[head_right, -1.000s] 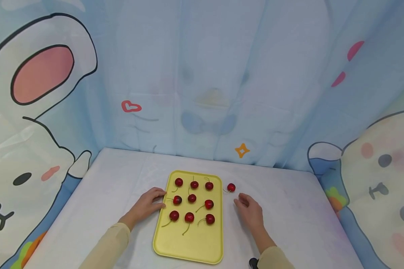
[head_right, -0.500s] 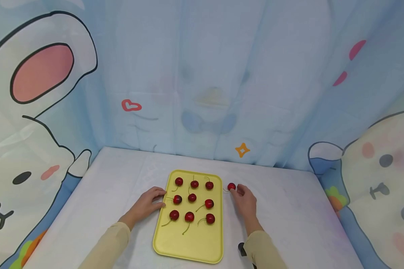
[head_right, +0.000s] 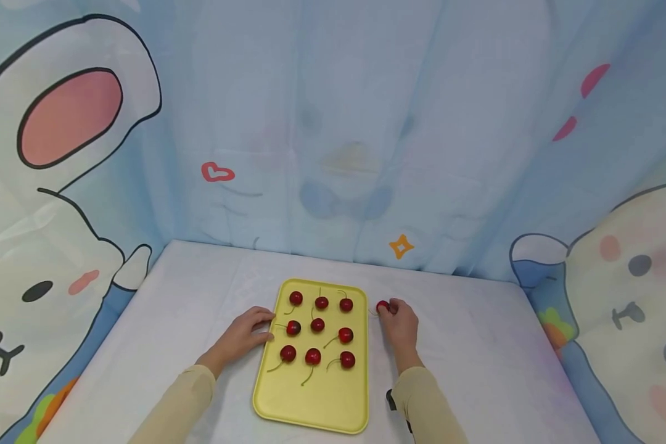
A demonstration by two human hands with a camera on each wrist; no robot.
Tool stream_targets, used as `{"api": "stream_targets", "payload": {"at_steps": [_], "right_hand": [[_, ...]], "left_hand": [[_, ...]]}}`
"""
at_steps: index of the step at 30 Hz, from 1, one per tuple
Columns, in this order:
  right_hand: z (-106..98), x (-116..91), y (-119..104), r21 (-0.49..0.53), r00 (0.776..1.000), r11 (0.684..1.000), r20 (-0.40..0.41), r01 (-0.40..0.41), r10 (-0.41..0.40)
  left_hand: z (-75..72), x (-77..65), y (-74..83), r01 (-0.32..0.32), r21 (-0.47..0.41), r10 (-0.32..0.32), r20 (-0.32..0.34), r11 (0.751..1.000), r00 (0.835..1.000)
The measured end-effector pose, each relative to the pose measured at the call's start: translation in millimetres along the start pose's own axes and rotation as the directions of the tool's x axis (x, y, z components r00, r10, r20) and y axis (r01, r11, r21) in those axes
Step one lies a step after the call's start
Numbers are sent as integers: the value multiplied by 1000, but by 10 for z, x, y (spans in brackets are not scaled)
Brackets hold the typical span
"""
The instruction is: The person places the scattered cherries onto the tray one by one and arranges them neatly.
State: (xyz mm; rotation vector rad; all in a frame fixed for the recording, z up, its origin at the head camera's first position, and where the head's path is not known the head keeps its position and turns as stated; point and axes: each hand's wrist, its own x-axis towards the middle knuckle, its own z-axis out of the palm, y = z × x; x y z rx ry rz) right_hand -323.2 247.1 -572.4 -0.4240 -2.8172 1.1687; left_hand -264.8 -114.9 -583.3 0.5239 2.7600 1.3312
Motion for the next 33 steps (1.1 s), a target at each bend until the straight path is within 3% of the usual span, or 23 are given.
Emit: {"api": "stream_targets", "payload": {"at_steps": [11, 19, 28, 33], "right_hand": [[34, 0, -27, -34, 1000, 999, 13, 11, -10], [19, -3, -4, -66, 998, 996, -1, 67, -67], [-69, -124, -151, -83, 982, 979, 34, 188, -186], [-64, -358, -291, -64, 946, 945, 57, 322, -319]], "left_hand": [[5, -3, -15, 7, -5, -7, 11, 1000, 1000], [3, -1, -8, 13, -18, -12, 12, 1000, 1000], [-9, -3, 14, 9, -8, -9, -1, 1000, 1000], [-13, -11, 15, 2, -6, -2, 1, 1000, 1000]]}}
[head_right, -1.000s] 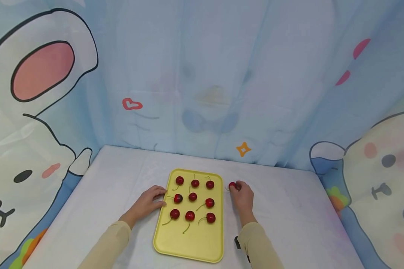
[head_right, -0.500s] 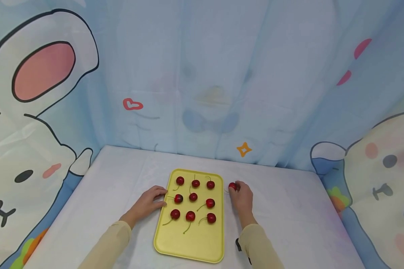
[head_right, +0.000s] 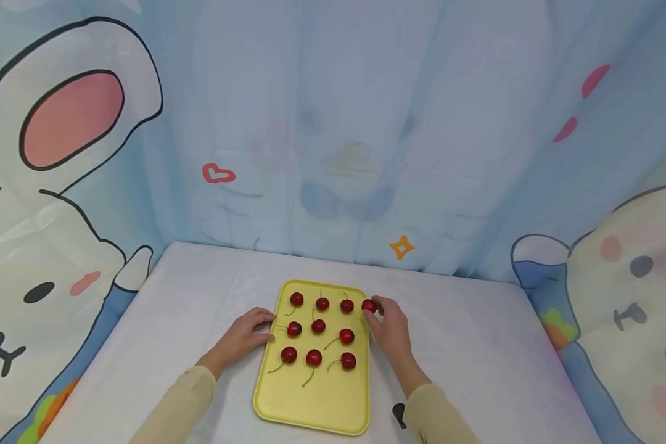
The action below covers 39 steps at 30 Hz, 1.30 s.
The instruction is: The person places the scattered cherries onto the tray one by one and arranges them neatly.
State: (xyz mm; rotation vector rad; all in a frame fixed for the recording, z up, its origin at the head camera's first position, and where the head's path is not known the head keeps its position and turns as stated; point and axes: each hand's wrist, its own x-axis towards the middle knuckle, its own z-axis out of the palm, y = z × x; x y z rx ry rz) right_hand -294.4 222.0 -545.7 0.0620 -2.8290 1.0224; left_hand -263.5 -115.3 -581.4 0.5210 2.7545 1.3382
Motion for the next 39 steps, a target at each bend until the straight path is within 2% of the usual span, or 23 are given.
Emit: {"api": "stream_targets", "payload": {"at_steps": [4, 8, 11, 17, 21, 28, 33, 39], "right_hand": [[21, -191, -219, 32, 993, 993, 18, 114, -115], [71, -405, -445, 56, 975, 974, 31, 218, -220], [130, -551, -579, 100, 958, 956, 57, 276, -282], [275, -789, -740, 154, 923, 930, 147, 334, -356], [366, -912, -795, 179, 901, 923, 216, 342, -376], [521, -1035, -867, 179, 886, 931, 293, 318, -359], [604, -1063, -925, 136, 876, 945, 353, 299, -328], [672, -1082, -953, 85, 863, 947, 393, 310, -318]], "left_hand": [[-4, -11, 5, -29, 9, 29, -10, 1000, 1000], [-7, -18, 1, -65, 36, 66, -24, 997, 998], [-11, -11, -1, -43, 30, 43, -18, 999, 999], [1, 4, -17, -4, 8, 4, -7, 1000, 1000], [3, -5, -5, -2, 3, 2, -6, 1000, 1000], [3, -16, 16, 7, 2, -7, -4, 1000, 1000], [8, -13, 15, -5, 12, 5, -6, 1000, 1000], [12, -3, 14, -24, 27, 24, -13, 999, 1000]]}}
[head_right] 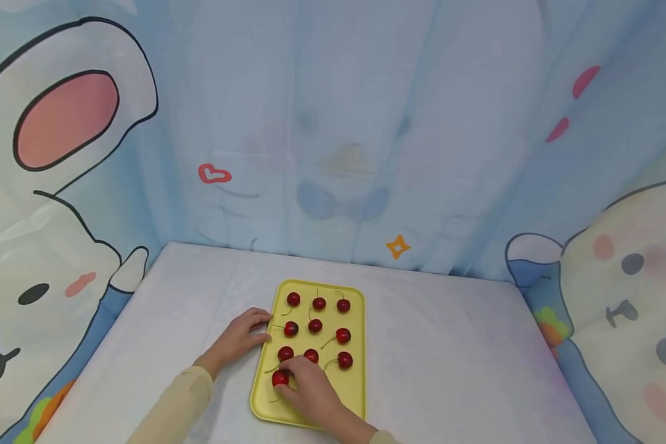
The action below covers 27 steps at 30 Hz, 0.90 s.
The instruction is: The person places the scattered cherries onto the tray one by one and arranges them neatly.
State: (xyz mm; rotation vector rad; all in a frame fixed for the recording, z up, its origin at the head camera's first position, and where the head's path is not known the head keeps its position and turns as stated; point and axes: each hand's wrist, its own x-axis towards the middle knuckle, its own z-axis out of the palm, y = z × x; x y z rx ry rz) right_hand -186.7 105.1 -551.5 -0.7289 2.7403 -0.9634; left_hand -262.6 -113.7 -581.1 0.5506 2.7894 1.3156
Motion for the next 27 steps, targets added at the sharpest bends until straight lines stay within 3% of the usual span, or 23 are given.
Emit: {"api": "stream_targets", "payload": {"at_steps": [8, 27], "right_hand": [[65, 22, 15, -99, 998, 994, 49, 51, -46], [84, 7, 2, -80, 998, 996, 49, 29, -25]], "left_hand": [[8, 0, -22, -5, -10, 4, -6, 1000, 1000], [-4, -11, 1, -12, -9, 12, -4, 1000, 1000]]}}
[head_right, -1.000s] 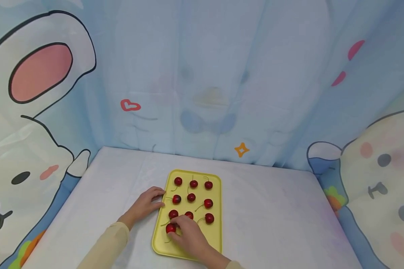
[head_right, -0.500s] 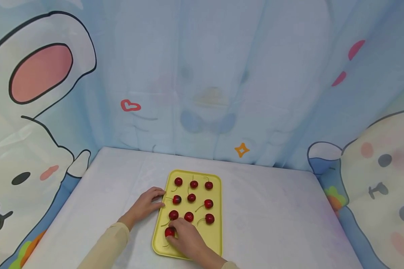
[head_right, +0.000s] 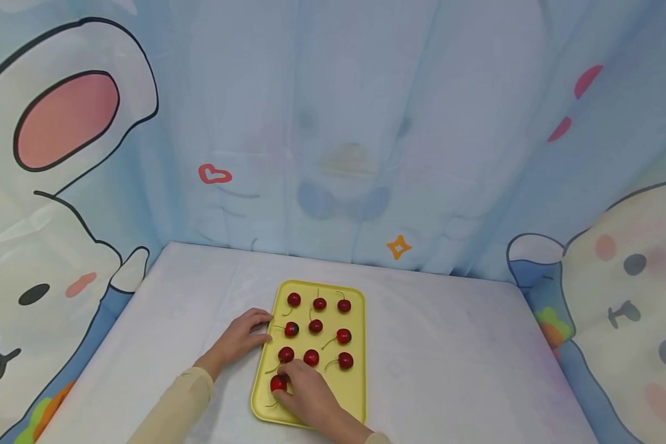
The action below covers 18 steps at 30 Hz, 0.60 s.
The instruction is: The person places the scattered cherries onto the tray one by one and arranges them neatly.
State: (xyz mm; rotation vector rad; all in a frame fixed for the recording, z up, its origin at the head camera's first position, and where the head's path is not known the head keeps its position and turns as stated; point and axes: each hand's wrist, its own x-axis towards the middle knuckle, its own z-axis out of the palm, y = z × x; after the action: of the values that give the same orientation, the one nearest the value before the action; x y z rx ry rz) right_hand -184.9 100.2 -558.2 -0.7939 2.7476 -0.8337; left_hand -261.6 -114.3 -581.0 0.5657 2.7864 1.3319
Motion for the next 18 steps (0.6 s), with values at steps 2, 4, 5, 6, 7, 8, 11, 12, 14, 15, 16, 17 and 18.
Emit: {"api": "stream_targets", "payload": {"at_steps": [2, 4, 5, 6, 7, 8, 11, 12, 14, 15, 16, 17, 18], "right_hand": [[3, -7, 4, -6, 1000, 1000, 1, -5, 5], [7, -11, 9, -11, 1000, 1000, 0, -9, 9], [9, -13, 12, -13, 1000, 1000, 1, -12, 12], [10, -15, 14, -13, 1000, 1000, 2, -14, 14], [11, -16, 16, -15, 1000, 1000, 2, -15, 15], [12, -17, 17, -15, 1000, 1000, 2, -15, 15], [13, -22, 20, -15, 1000, 1000, 2, -14, 14], [14, -24, 22, -15, 1000, 1000, -1, -12, 12], [13, -28, 28, -15, 1000, 1000, -11, -7, 7], [11, -33, 32, -14, 1000, 1000, -14, -9, 8], [8, -36, 35, -12, 1000, 1000, -20, -11, 11], [3, -39, 39, -7, 1000, 1000, -26, -14, 14], [-4, -42, 46, -1, 999, 1000, -33, -18, 18]], "left_hand": [[5, 2, 1, 10, -1, -10, 0, 1000, 1000], [6, 1, 6, 20, -3, -20, 1, 1000, 1000], [7, 1, 8, 27, -6, -27, 2, 1000, 1000], [6, -1, 10, 21, -4, -21, 0, 1000, 1000], [4, -3, 14, 19, -3, -19, 0, 1000, 1000], [4, -7, 16, 12, 1, -12, -1, 1000, 1000], [1, -10, 26, 10, 4, -10, -1, 1000, 1000], [0, -9, 28, 9, 2, -9, -1, 1000, 1000], [1, -7, 29, 13, -4, -13, -1, 1000, 1000], [0, -5, 29, 18, -7, -18, -1, 1000, 1000], [1, -4, 27, 18, -8, -18, -2, 1000, 1000], [1, -3, 25, 16, -9, -16, -3, 1000, 1000], [3, -1, 20, 15, -6, -15, -5, 1000, 1000]]}}
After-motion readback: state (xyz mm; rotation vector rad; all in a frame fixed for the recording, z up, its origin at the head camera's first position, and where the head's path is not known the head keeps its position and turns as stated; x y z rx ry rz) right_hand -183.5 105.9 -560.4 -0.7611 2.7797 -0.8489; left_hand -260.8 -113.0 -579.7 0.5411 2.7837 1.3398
